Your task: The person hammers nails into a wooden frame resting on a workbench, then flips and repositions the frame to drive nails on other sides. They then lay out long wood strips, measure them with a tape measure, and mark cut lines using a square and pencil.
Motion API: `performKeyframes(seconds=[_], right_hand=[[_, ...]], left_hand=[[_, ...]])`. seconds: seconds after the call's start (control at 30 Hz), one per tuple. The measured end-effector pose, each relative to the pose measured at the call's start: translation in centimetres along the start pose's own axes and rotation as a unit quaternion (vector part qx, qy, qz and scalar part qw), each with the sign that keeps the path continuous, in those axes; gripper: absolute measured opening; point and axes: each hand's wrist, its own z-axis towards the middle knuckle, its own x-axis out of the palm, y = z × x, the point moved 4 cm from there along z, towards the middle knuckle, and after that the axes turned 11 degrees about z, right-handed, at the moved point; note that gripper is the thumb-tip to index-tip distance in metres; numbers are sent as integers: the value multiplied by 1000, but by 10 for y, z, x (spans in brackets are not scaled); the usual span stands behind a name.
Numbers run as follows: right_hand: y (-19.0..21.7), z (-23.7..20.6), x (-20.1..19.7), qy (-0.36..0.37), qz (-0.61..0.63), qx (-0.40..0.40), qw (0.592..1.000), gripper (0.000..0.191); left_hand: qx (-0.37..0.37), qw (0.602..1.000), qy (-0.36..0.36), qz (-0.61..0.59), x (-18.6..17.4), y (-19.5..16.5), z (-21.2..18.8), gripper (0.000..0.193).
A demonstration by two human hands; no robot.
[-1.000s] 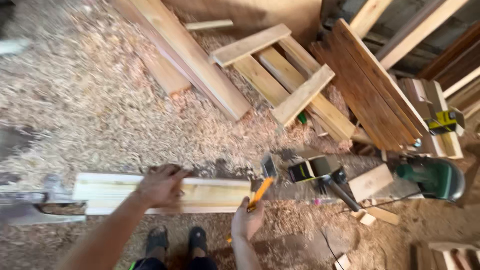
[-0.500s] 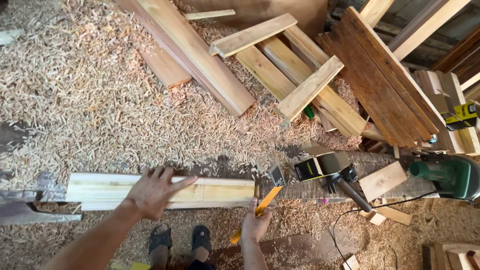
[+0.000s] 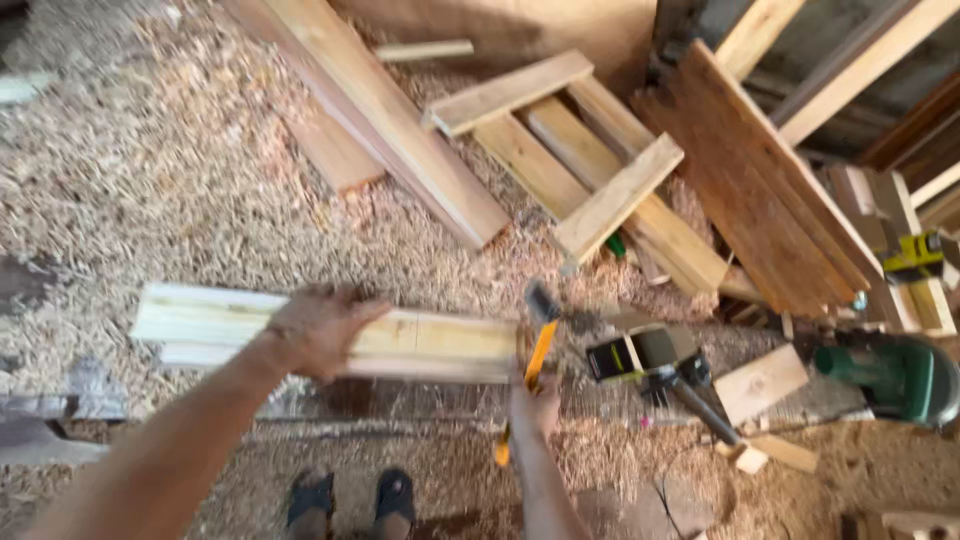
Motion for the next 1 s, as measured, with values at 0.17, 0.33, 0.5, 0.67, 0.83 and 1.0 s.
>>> performKeyframes(seconds=[0.17, 0.33, 0.5, 0.67, 0.83, 1.0], right_hand=[[4, -17, 2, -13, -27, 4, 1000, 34], [26, -41, 8, -9, 15, -79, 997, 31], [48, -71, 18, -1, -27, -136, 990, 33], [58, -103, 44, 54, -49, -272, 960, 47], [52, -127, 70, 131, -97, -188, 969, 67], [68, -152, 88, 196, -129, -243, 941, 65]], left_hand=[[-20, 997, 71, -26, 9, 5, 5, 118], [-28, 994, 74, -74, 4, 14, 15, 102], [-20, 1000, -15, 10, 3, 17, 12, 73], [-70, 995, -66, -30, 9, 11, -3, 72], [-112, 991, -63, -44, 1, -2, -15, 89], [-79, 994, -19, 71, -7, -12, -25, 84]])
